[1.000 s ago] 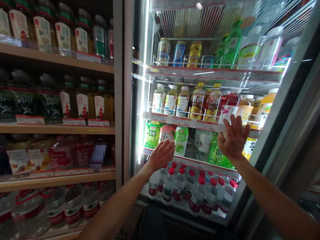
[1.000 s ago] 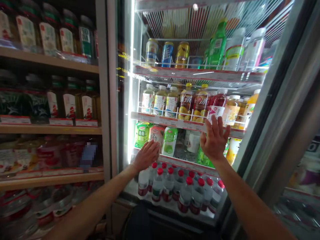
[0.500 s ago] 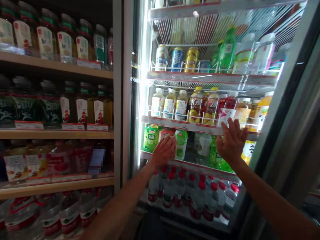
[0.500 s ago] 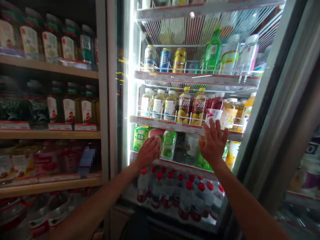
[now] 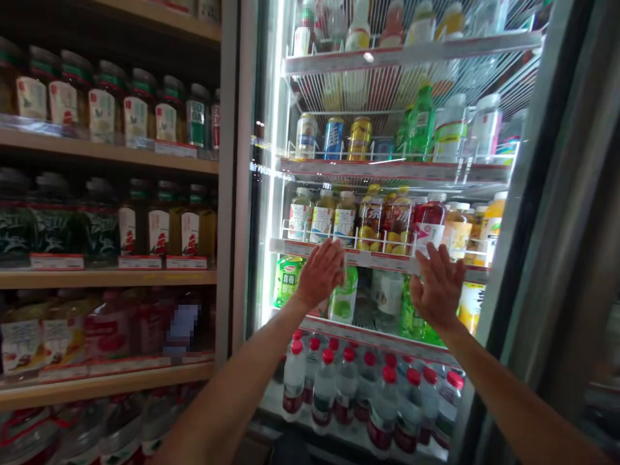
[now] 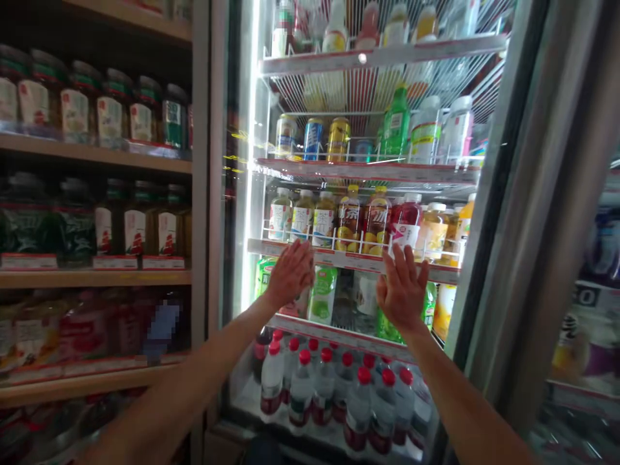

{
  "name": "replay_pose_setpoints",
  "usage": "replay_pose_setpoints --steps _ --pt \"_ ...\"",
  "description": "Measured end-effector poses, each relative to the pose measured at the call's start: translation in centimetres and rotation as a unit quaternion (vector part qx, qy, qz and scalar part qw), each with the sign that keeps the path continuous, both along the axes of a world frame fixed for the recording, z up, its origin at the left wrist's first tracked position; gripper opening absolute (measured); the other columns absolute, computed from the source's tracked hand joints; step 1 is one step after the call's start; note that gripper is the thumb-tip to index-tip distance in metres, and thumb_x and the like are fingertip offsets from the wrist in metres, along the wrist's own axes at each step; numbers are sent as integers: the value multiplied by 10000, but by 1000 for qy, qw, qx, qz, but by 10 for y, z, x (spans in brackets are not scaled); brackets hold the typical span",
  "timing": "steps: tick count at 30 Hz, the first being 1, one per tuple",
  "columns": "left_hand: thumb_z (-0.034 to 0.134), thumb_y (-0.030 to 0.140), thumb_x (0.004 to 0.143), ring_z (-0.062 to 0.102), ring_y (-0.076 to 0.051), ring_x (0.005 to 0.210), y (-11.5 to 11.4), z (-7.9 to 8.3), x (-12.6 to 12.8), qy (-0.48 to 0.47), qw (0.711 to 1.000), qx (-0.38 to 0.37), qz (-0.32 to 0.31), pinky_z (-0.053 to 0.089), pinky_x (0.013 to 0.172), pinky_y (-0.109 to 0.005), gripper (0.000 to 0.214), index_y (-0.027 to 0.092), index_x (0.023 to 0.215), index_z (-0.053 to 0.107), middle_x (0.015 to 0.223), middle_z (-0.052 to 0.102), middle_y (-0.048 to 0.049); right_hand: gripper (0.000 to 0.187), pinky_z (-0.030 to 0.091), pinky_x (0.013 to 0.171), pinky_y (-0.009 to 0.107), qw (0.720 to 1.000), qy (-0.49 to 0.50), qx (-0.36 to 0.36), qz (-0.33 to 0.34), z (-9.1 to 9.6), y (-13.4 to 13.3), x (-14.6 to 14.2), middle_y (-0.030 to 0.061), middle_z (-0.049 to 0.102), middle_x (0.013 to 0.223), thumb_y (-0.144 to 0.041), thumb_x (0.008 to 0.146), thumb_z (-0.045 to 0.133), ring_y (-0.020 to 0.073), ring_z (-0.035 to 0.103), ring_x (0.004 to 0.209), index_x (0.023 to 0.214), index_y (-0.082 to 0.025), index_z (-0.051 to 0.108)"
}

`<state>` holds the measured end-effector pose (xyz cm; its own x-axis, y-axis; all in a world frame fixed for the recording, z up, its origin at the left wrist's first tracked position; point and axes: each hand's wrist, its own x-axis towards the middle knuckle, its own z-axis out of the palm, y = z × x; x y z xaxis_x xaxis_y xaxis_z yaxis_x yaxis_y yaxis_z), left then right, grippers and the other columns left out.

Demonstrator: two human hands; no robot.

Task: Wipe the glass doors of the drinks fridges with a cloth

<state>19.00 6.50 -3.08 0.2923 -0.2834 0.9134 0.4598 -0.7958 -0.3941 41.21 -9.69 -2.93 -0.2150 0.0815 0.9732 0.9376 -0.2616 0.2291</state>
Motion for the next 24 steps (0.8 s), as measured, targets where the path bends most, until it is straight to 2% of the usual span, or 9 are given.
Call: replay_pose_setpoints --steps 2,4,6,10,13,15,18,20,24 --pt "402 274 889 206 -241 1374 15 11 -17 -85 995 -52 15 284 1092 -446 474 140 1342 371 1400 407 -141 573 150 1103 494 1000 -9 3 -1 0 0 0 102 397 1419 -250 841 443 252 289 1349 1398 -220 310" --pt "385 277 898 195 -262 1376 28 23 -31 -202 973 -105 33 265 1093 -476 481 112 1349 354 1425 350 -179 575 153 1104 492 1000 -10 4 2 1 0 -1 102 398 1419 -249 844 439 248 283 1351 1401 -220 302" --pt "374 271 902 172 -272 1381 28 30 -30 -251 959 -124 37 254 1094 -492 485 95 1353 341 1438 315 -197 574 154 1104 493 1000 -8 4 4 1 0 -1 96 389 1425 -247 844 432 247 277 1354 1402 -226 299" --pt "379 235 889 145 -239 1389 -1 30 8 -96 995 -38 -2 280 1097 -447 488 115 1360 331 1415 376 -153 579 165 1100 490 1000 -12 5 4 1 0 -2 96 394 1422 -237 842 425 247 278 1353 1405 -225 292" --pt "411 248 882 184 -229 1380 -12 30 20 -10 1000 15 -10 293 1096 -421 478 133 1344 363 1380 436 -128 576 174 1098 482 1000 -13 8 4 1 0 -2 99 408 1412 -232 845 425 243 285 1351 1405 -224 292" --pt "417 250 883 200 -237 1376 -4 34 9 -44 999 7 -3 299 1092 -427 475 125 1339 370 1378 434 -143 579 180 1097 480 1000 -21 12 3 1 0 -2 103 421 1403 -229 841 436 242 291 1348 1403 -219 295" --pt "396 242 891 171 -264 1381 12 43 -12 -161 986 -53 9 290 1088 -470 486 103 1354 342 1420 359 -176 584 185 1095 482 999 -29 17 2 1 1 -1 115 436 1390 -222 836 450 243 285 1351 1400 -199 301" --pt "383 240 894 142 -275 1386 12 45 -9 -186 980 -76 9 278 1090 -495 495 106 1366 321 1445 316 -173 584 185 1094 483 1000 -25 16 4 1 1 -1 115 428 1395 -221 837 449 243 281 1353 1401 -196 300" --pt "404 237 880 142 -237 1389 -21 34 33 -31 999 -14 -23 294 1097 -452 482 129 1348 355 1410 395 -130 592 176 1098 478 1000 -18 9 8 1 1 -2 107 403 1415 -228 837 445 243 276 1355 1408 -202 289"
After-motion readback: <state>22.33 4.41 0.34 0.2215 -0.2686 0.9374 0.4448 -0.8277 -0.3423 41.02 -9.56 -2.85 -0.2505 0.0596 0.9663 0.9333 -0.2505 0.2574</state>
